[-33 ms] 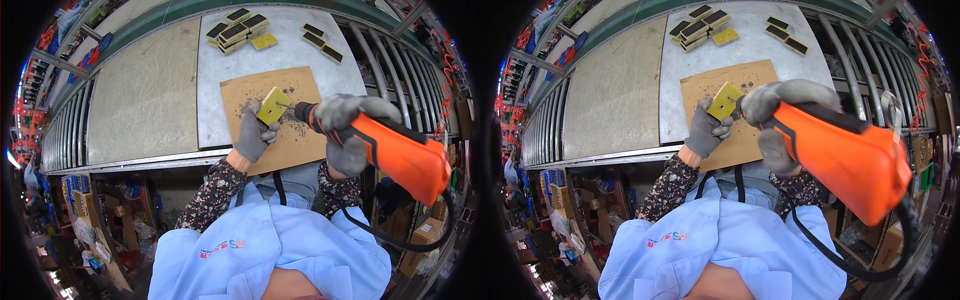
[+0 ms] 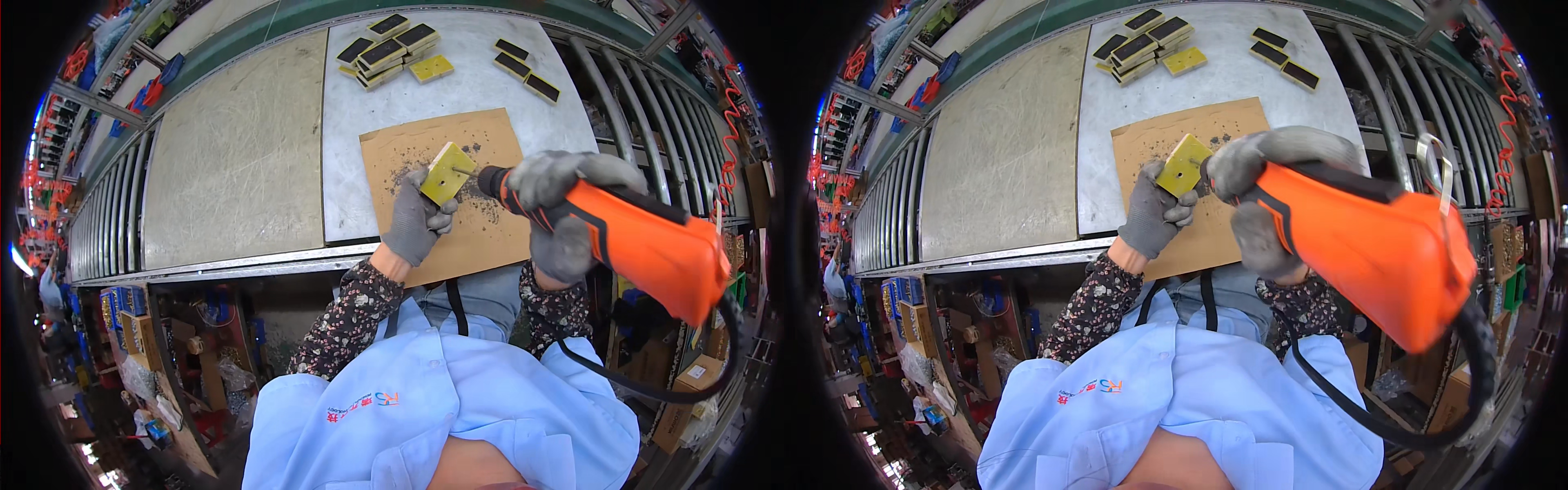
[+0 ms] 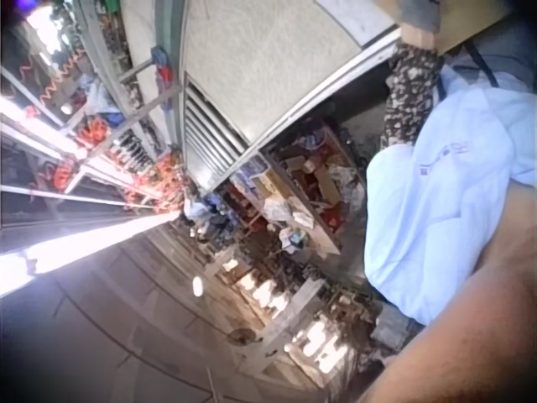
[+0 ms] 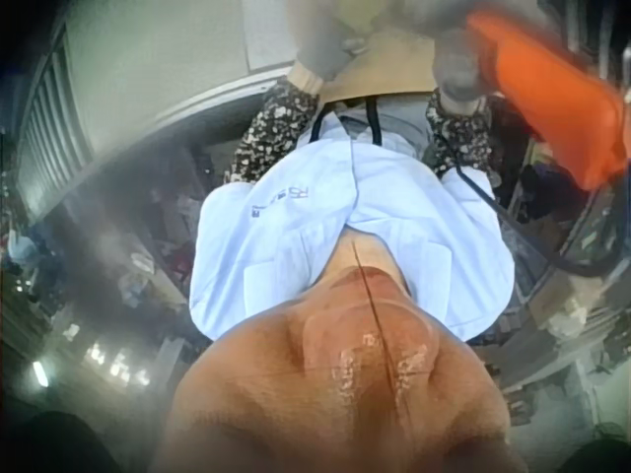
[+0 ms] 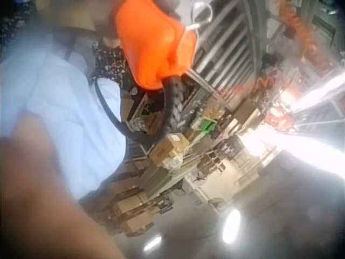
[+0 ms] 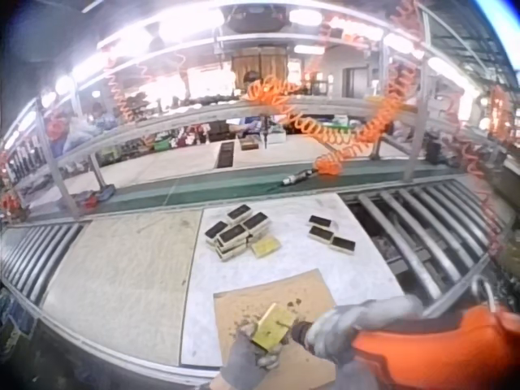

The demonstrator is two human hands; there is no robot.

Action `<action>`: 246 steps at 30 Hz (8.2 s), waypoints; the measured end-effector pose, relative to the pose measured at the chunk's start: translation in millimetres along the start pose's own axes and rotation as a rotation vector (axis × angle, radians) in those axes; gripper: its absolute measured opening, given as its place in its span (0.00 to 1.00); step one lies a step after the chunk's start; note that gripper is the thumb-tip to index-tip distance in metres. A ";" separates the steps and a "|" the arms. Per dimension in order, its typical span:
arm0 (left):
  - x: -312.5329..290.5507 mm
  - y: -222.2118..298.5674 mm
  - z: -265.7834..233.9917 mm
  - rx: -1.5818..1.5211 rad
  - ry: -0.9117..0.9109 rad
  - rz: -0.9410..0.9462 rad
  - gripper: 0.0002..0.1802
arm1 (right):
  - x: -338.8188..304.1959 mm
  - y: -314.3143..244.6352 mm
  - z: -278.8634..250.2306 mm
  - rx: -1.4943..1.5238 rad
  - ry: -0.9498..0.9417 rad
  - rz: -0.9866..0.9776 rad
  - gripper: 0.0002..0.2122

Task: Drill holes into small plastic electronic components using a power drill at an assembly workstation.

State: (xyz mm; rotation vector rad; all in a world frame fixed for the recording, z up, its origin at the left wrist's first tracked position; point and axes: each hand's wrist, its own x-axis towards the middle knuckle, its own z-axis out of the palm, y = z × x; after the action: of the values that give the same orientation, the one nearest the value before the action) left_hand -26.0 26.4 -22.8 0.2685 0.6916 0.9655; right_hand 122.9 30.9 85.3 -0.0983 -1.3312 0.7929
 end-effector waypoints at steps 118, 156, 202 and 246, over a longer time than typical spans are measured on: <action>16.6 22.0 -4.5 1.338 0.293 0.779 0.29 | 33.5 -7.2 22.0 0.112 -0.111 0.098 0.22; 303.1 79.7 112.7 2.781 -0.428 0.653 0.22 | 12.6 -24.0 -118.6 0.097 0.344 0.141 0.24; 71.4 75.5 -35.9 1.802 0.367 0.552 0.26 | 74.7 131.1 4.0 -0.130 -0.007 0.467 0.18; 67.0 72.4 -31.5 1.958 0.402 0.477 0.27 | 64.1 112.2 30.3 -0.239 -0.078 0.520 0.16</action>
State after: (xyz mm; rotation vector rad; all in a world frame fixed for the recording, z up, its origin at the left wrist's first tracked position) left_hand -69.0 119.4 -38.4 2.0461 1.8407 0.4352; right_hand 46.1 139.0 91.2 -0.6284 -1.4926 1.0751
